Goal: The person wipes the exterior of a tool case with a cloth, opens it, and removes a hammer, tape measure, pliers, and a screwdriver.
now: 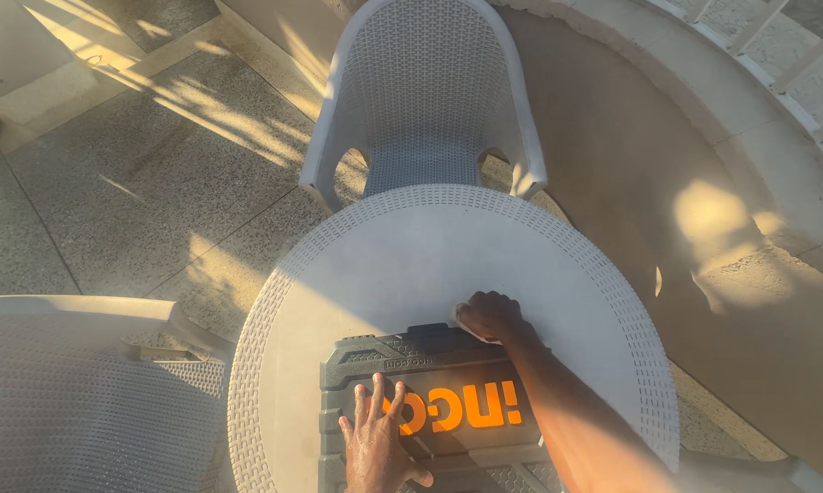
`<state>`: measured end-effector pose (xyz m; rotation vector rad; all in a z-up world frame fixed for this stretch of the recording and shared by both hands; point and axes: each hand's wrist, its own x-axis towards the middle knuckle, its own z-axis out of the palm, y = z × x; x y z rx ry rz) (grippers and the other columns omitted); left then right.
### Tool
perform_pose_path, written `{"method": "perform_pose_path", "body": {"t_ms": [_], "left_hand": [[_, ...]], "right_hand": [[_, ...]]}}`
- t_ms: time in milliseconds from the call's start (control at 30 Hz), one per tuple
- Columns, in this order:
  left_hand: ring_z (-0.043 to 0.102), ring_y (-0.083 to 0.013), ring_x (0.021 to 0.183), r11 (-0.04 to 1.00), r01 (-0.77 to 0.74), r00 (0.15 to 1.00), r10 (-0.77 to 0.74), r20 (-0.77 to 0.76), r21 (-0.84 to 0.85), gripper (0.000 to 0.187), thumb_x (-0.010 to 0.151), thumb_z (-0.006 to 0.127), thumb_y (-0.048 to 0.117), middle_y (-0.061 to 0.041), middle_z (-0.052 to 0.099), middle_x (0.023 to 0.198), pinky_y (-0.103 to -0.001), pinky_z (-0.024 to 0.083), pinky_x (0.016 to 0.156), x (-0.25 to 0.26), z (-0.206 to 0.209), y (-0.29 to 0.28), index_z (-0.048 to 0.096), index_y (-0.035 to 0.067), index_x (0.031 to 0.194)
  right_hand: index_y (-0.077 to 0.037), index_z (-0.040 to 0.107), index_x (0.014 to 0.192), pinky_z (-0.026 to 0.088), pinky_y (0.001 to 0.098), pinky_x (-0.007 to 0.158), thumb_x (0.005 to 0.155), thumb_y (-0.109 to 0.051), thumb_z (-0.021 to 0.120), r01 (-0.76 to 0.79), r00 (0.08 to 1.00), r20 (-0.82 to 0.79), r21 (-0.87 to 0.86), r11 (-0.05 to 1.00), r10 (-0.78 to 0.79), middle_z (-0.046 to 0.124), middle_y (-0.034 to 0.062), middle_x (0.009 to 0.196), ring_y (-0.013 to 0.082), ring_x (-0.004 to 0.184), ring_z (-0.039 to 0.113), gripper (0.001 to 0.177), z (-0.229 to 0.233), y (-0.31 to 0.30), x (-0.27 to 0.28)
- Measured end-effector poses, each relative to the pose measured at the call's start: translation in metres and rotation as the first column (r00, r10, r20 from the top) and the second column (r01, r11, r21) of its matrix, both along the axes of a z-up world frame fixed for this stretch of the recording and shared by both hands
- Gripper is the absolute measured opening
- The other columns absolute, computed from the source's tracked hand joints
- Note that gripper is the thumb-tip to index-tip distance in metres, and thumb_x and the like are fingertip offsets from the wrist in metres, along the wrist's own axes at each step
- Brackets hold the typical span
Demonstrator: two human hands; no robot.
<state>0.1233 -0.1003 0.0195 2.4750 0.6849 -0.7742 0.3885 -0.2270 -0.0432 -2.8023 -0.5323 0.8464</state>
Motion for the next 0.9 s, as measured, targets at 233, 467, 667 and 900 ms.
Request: {"method": "perform_pose_path", "body": {"t_ms": [233,467,667,900], "left_hand": [[0.003,-0.0383,0.158,1.000,-0.012,1.000,0.012,0.013,-0.018,0.148,0.034,0.105,0.032,-0.008,0.003,0.172,-0.077,0.021,0.116,0.000,0.001,0.001,0.028,0.029,0.160],[0.001,-0.0409,0.158,0.998,-0.001,1.000,0.002,0.013,-0.057,0.141,0.037,0.105,0.032,-0.012,0.004,0.172,-0.078,0.017,0.117,-0.005,0.001,0.006,0.033,0.025,0.158],[0.003,-0.0431,0.158,0.996,0.053,0.997,-0.049,0.054,-0.068,0.136,0.041,0.103,0.042,-0.015,0.012,0.169,-0.075,0.019,0.119,-0.009,0.010,0.007,0.035,0.021,0.158],[0.002,-0.0418,0.157,0.993,0.101,0.994,-0.099,0.051,-0.056,0.150,0.044,0.103,0.052,-0.015,0.001,0.172,-0.071,0.021,0.119,-0.010,0.008,0.010,0.018,0.018,0.163]], "right_hand": [[-0.011,0.070,0.114,0.052,0.0540,0.096,0.097,-0.036,0.048,0.010,0.995,0.097,0.258,0.966,-0.036,0.067,0.0158,0.126,0.0363,0.116,0.066,0.038,0.045,0.076,-0.078],[-0.012,0.072,0.121,0.049,0.0499,0.104,0.079,-0.005,0.069,-0.254,0.945,0.327,0.666,0.702,0.033,0.051,0.0143,0.147,0.0387,0.127,0.056,0.042,0.038,0.071,-0.150],[-0.010,0.072,0.119,0.050,0.0420,0.108,0.081,0.001,0.069,-0.324,0.942,0.300,0.697,0.640,0.150,0.053,0.0131,0.148,0.0344,0.139,0.052,0.040,0.039,-0.010,-0.168],[-0.012,0.067,0.128,0.046,0.0449,0.105,0.084,-0.020,0.070,-0.287,0.841,0.539,0.372,0.883,0.046,0.057,0.0118,0.143,0.0360,0.135,0.050,0.045,0.040,-0.077,-0.120]]}}
